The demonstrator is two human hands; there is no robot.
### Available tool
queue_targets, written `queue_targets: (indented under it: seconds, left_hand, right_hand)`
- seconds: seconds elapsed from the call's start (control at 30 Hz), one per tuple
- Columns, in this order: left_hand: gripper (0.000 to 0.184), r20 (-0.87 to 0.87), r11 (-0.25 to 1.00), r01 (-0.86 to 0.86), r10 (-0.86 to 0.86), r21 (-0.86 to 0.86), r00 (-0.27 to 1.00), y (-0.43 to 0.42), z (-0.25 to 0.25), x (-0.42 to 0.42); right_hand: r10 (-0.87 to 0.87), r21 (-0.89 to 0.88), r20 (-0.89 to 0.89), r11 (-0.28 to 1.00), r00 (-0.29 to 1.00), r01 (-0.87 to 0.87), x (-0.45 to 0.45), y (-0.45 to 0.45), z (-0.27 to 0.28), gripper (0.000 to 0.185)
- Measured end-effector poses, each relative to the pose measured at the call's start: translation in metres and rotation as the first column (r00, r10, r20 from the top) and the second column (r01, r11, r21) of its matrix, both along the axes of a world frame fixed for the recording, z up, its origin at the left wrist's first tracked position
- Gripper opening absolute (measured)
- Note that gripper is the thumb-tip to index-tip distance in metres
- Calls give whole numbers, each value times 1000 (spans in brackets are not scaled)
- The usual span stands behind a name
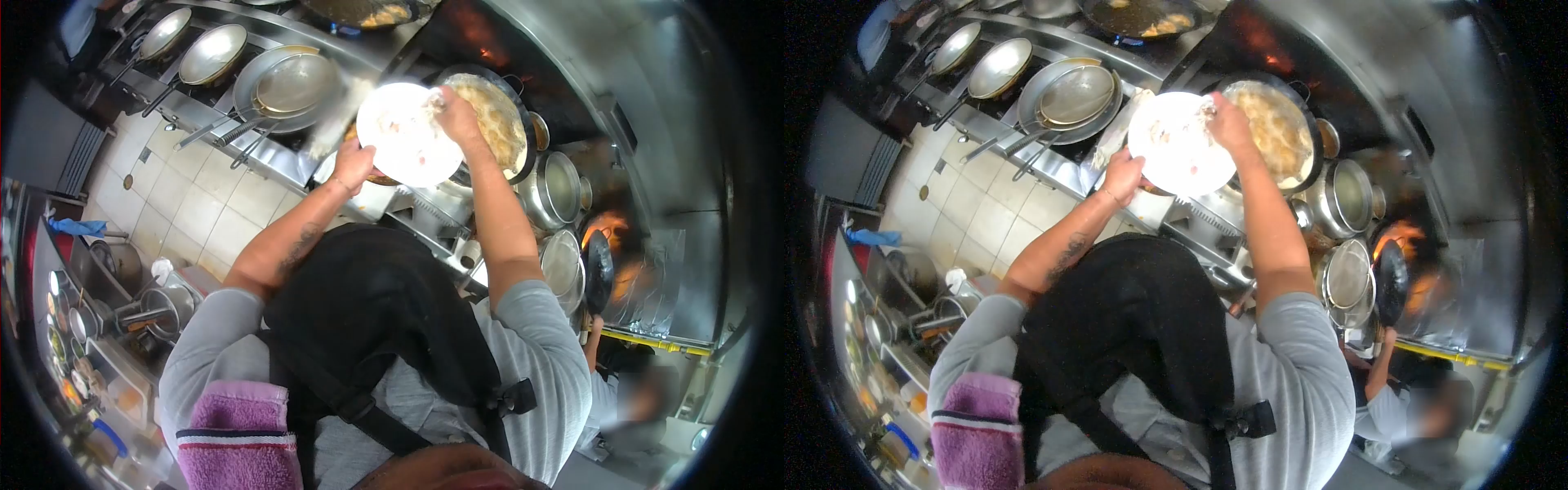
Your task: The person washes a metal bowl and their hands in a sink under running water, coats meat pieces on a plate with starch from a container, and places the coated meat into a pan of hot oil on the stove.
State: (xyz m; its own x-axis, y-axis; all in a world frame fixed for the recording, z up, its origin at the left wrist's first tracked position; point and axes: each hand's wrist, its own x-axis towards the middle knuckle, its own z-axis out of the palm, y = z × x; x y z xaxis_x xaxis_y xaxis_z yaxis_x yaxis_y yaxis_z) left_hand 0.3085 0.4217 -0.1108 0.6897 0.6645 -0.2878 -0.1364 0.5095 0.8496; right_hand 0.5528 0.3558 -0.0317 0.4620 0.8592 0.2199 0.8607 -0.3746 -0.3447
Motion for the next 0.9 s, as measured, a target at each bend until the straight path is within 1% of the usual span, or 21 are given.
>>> queue_targets:
  seconds: [0.03, 0.07, 0.1, 0.17, 0.2, 0.27, 0.3, 0.37, 0.4, 0.5, 0.57, 0.6, 0.67, 0.7, 0.77, 0.8, 0.87, 0.9]
  left_hand:
    - [36, 21, 1000, 10, -10, -3, 1000, 1, -2, 0]
    - [36, 19, 1000, 15, -15, -1, 1000, 0, 0, -1]
    - [35, 2, 1000, 26, -26, 5, 1000, 0, 1, -2]
    - [35, -13, 999, 36, -36, 13, 999, -4, 7, -2]
    - [34, -16, 999, 34, -33, 16, 999, -6, 10, -2]
    - [33, -21, 999, 25, -25, 20, 999, -9, 12, -4]
    - [33, -18, 999, 25, -24, 28, 1000, -9, 11, -5]
    - [33, -11, 999, 20, -19, 35, 1000, -7, 6, -4]
    - [33, 10, 1000, 1, -1, 15, 1000, -5, 1, -4]
    - [32, 24, 1000, -23, 23, -11, 999, -4, -6, -4]
    - [32, 17, 1000, -26, 26, -8, 1000, -6, -3, -6]
    - [32, 15, 999, -33, 33, -9, 999, -8, -1, -5]
    - [32, 12, 999, -41, 41, -15, 999, -9, 1, -6]
    - [32, 4, 1000, -20, 20, 0, 1000, -8, 1, -7]
    - [33, -4, 1000, 3, -3, 15, 1000, -8, 1, -8]
    - [33, 13, 1000, 8, -8, 13, 1000, -9, 2, -8]
    - [33, 30, 1000, 14, -15, 11, 999, -11, 3, -8]
    - [33, 45, 1000, 20, -20, -7, 999, -13, 3, -8]
  right_hand:
    - [9, 48, -60, 999, 998, -7, 0, 0, 12, 44]
    - [-3, 11, -110, 1000, 994, 4, -4, 2, 24, 39]
    - [-8, 12, -110, 1000, 994, 10, -4, 2, 25, 39]
    - [138, 76, -42, 988, 990, -134, 2, 5, 24, 34]
    - [139, 77, -41, 988, 989, -136, 4, 6, 22, 34]
    - [330, 65, 60, 940, 942, -334, 11, 4, 8, 37]
    - [335, 66, 60, 939, 940, -338, 13, 0, -1, 37]
    - [470, -83, 191, 882, 861, -463, 20, -12, -13, 41]
    - [475, -86, 193, 880, 858, -468, 21, -15, -15, 41]
    - [465, -118, 190, 885, 864, -451, 17, -28, -13, 41]
    - [410, -133, 16, 905, 912, -404, 17, -31, 2, 41]
    - [412, -134, 17, 904, 911, -406, 17, -30, 8, 41]
    - [221, -9, -168, 974, 961, -225, 12, -30, 22, 38]
    - [221, -10, -169, 974, 961, -226, 8, -27, 34, 38]
    - [-16, -115, -273, 993, 962, -16, -15, -20, 66, 33]
    - [-17, -115, -272, 993, 962, -15, -14, -18, 65, 33]
    - [16, 35, -379, 999, 925, -3, -7, -8, 56, 30]
    - [15, 36, -379, 999, 925, -1, 2, -3, 38, 30]
